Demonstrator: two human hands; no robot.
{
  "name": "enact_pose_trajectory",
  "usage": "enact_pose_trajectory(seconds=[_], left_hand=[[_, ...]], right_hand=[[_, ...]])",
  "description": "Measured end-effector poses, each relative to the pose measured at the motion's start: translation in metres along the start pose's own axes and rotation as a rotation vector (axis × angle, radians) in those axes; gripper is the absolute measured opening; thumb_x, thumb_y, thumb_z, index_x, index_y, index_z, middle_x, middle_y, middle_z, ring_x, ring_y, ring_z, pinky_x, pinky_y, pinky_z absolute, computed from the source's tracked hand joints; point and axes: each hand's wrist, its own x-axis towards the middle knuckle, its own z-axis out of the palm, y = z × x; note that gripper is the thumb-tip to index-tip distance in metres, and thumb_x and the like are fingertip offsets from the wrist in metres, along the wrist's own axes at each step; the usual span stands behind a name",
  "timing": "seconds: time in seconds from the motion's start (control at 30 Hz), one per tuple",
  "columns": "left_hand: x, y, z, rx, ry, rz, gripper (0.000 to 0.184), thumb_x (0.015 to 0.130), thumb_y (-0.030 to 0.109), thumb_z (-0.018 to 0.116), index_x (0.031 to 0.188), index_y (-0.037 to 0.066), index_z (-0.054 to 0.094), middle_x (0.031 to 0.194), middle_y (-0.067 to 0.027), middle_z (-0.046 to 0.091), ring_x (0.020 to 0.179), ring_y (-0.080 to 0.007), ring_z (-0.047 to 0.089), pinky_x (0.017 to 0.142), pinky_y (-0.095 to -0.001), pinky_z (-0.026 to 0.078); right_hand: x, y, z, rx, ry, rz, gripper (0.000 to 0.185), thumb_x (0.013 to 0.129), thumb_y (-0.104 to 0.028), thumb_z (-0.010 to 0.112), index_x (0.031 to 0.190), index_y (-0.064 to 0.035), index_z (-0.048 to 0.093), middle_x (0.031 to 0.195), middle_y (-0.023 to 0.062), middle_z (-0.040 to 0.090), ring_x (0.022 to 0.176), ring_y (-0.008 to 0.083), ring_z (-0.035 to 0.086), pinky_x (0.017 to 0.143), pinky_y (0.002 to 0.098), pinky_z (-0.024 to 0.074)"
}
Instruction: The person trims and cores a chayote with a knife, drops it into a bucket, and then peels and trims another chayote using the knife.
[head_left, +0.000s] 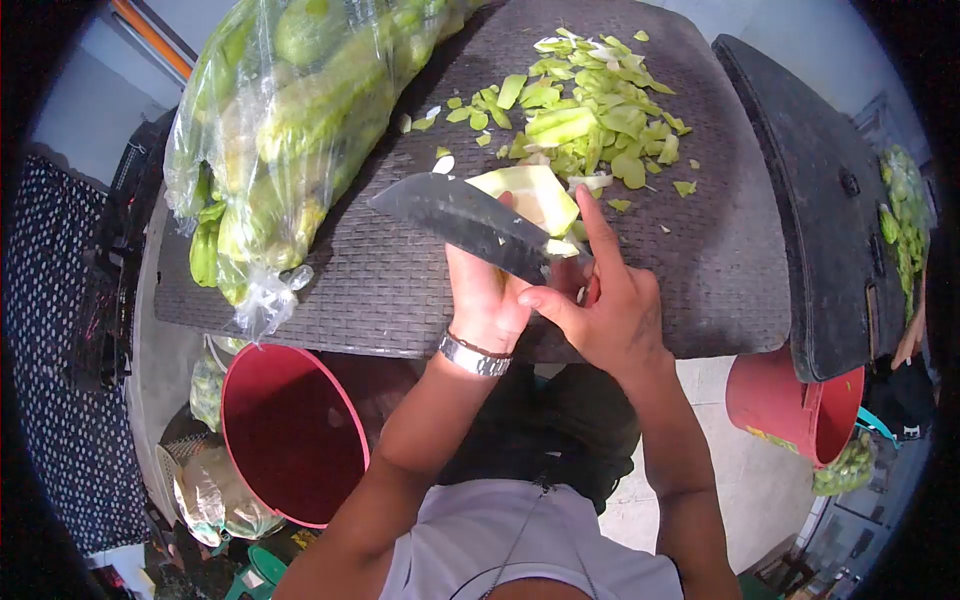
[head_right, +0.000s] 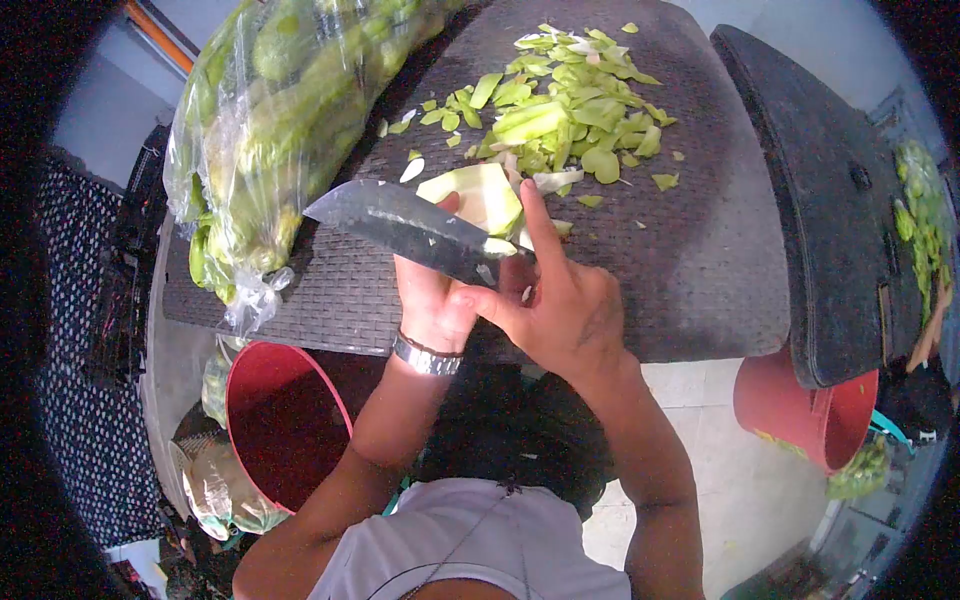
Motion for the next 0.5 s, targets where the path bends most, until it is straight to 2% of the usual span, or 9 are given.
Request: enact_pose_trajectory(seconds=[0.07,0.13,0.2,0.27,0.37,0.43,0.5], left_hand=[[-0.008,0.000,0.006,0.072,-0.005,0.022,0.048,0.107,0.031,0.053,0.145,0.001,0.054,0.137,-0.0204,0.066,0.124,-0.0347,0.066,0.107,-0.0511,0.054],[-0.020,-0.007,0.001,0.367,-0.155,0.279,0.049,0.106,0.030,0.052,0.145,0.000,0.053,0.137,-0.0211,0.066,0.126,-0.0349,0.065,0.107,-0.0513,0.054],[-0.017,-0.007,-0.003,0.377,-0.156,0.275,0.049,0.106,0.029,0.052,0.145,-0.001,0.053,0.137,-0.0218,0.065,0.127,-0.0353,0.065,0.108,-0.0516,0.054],[0.000,0.002,-0.004,0.100,-0.011,0.013,0.050,0.105,0.027,0.052,0.145,-0.002,0.052,0.137,-0.0224,0.065,0.127,-0.0357,0.065,0.109,-0.0522,0.053],[0.000,0.002,-0.003,0.141,0.017,0.039,0.049,0.103,0.023,0.051,0.144,-0.003,0.052,0.136,-0.0228,0.065,0.127,-0.0363,0.065,0.110,-0.0525,0.052],[0.000,-0.002,-0.002,-0.008,0.019,0.072,0.049,0.100,0.018,0.051,0.143,-0.005,0.052,0.135,-0.0223,0.066,0.125,-0.0355,0.065,0.110,-0.0521,0.053],[-0.009,-0.001,0.010,0.056,0.020,0.120,0.047,0.098,0.015,0.051,0.139,-0.008,0.053,0.133,-0.0209,0.066,0.122,-0.0338,0.067,0.107,-0.0509,0.054]], right_hand=[[0.002,0.000,-0.002,0.047,-0.028,0.005,0.109,0.079,-0.057,0.088,0.164,-0.0107,0.037,0.066,0.0060,0.066,0.052,0.0150,0.060,0.055,0.0302,0.0514],[0.004,0.000,-0.005,0.067,-0.078,0.022,0.108,0.080,-0.054,0.088,0.164,-0.0115,0.036,0.068,0.0070,0.067,0.052,0.0159,0.060,0.055,0.0304,0.0518],[0.008,-0.001,-0.011,0.074,-0.148,0.048,0.108,0.081,-0.053,0.088,0.165,-0.0116,0.034,0.070,0.0076,0.070,0.056,0.0193,0.065,0.059,0.0335,0.0549],[0.014,-0.007,-0.021,0.065,-0.235,0.081,0.107,0.083,-0.052,0.086,0.165,-0.0110,0.031,0.073,0.0076,0.073,0.064,0.0251,0.075,0.064,0.0395,0.0605],[0.015,-0.012,-0.021,0.095,-0.210,0.106,0.101,0.083,-0.050,0.087,0.163,-0.0120,0.037,0.074,0.0090,0.073,0.064,0.0246,0.075,0.063,0.0388,0.0596],[0.019,0.001,-0.016,0.084,-0.147,0.075,0.094,0.085,-0.048,0.086,0.160,-0.0118,0.043,0.074,0.0102,0.072,0.064,0.0242,0.074,0.063,0.0382,0.0589],[0.021,0.003,-0.015,0.092,-0.128,0.089,0.087,0.087,-0.048,0.084,0.158,-0.0110,0.048,0.073,0.0116,0.071,0.063,0.0236,0.073,0.063,0.0377,0.0584]])
